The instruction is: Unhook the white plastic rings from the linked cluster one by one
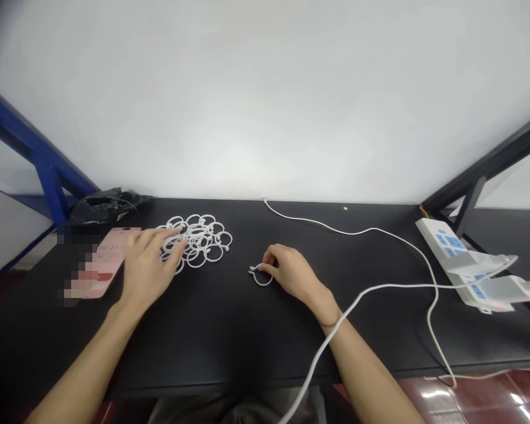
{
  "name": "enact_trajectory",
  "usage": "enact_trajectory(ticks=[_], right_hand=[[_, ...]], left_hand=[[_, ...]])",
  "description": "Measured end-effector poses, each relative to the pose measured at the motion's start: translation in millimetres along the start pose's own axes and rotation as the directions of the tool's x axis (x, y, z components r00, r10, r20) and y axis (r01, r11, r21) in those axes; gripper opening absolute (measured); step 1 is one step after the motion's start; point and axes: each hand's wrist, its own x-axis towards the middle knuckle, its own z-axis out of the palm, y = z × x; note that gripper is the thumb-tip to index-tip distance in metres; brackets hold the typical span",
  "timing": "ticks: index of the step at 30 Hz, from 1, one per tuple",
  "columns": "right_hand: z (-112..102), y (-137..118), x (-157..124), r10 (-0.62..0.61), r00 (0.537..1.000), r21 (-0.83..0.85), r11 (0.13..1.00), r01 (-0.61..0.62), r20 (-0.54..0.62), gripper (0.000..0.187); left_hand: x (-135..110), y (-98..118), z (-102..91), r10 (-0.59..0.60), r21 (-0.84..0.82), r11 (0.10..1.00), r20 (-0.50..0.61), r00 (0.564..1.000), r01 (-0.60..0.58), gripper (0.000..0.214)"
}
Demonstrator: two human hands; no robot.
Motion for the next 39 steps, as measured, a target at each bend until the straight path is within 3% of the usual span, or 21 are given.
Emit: enact_trajectory(ticks=[4, 6, 12, 15, 19, 24, 27, 30, 32, 35, 39], right_hand=[[12, -12, -3, -0.049, 0.994, 0.033, 0.998, 0.053, -0.102, 0.020], [19, -18, -5, -0.071, 0.988, 0.043, 0.996, 0.077, -0.138, 0.020], [32, -22, -7, -0.149, 0.971, 0.047, 0.986, 0.161, -0.189, 0.018], [32, -22, -9, -0.186, 0.968, 0.074, 0.977, 0.201, -0.167, 0.003], [29, -26, -11, -0.254, 0.951, 0.177, 0.942, 0.285, -0.179, 0.023], [29, -27, -11, -0.297, 0.926, 0.193, 0.919, 0.343, -0.231, 0.009], [28, -26, -10, -0.297, 0.922, 0.194, 0.917, 0.348, -0.250, 0.008], [27, -26, -10, -0.307, 0.923, 0.211, 0.911, 0.355, -0.231, 0.013], [25, -25, -11, -0.321, 0.924, 0.217, 0.906, 0.364, -0.209, 0.016], [25, -24, -11, -0.338, 0.921, 0.227, 0.898, 0.377, -0.194, 0.015], [27, -25, -10, -0.323, 0.919, 0.241, 0.896, 0.374, -0.226, 0.009]], left_hand=[[-12, 41, 5.3, 0.310, -0.250, 0.924, 0.052, 0.949, -0.288, 0.017], [-18, 58, 7.4, 0.373, -0.348, 0.877, 0.059, 0.926, -0.331, 0.017], [-23, 73, 10.4, 0.320, -0.480, 0.840, 0.063, 0.945, -0.252, 0.008], [-23, 72, 12.7, 0.334, -0.513, 0.824, 0.093, 0.938, -0.242, 0.010], [-25, 70, 16.2, 0.369, -0.488, 0.826, 0.093, 0.925, -0.281, 0.010], [-28, 69, 16.6, 0.400, -0.477, 0.825, 0.111, 0.910, -0.305, 0.008], [-29, 69, 16.9, 0.367, -0.473, 0.837, 0.113, 0.923, -0.275, 0.009], [-29, 69, 17.8, 0.295, -0.431, 0.875, 0.120, 0.948, -0.218, 0.027], [-29, 69, 18.2, 0.301, -0.411, 0.885, 0.146, 0.942, -0.219, 0.038], [-29, 69, 18.1, 0.347, -0.418, 0.873, 0.172, 0.922, -0.250, 0.034], [-27, 68, 17.2, 0.335, -0.404, 0.880, 0.152, 0.930, -0.251, 0.034]])
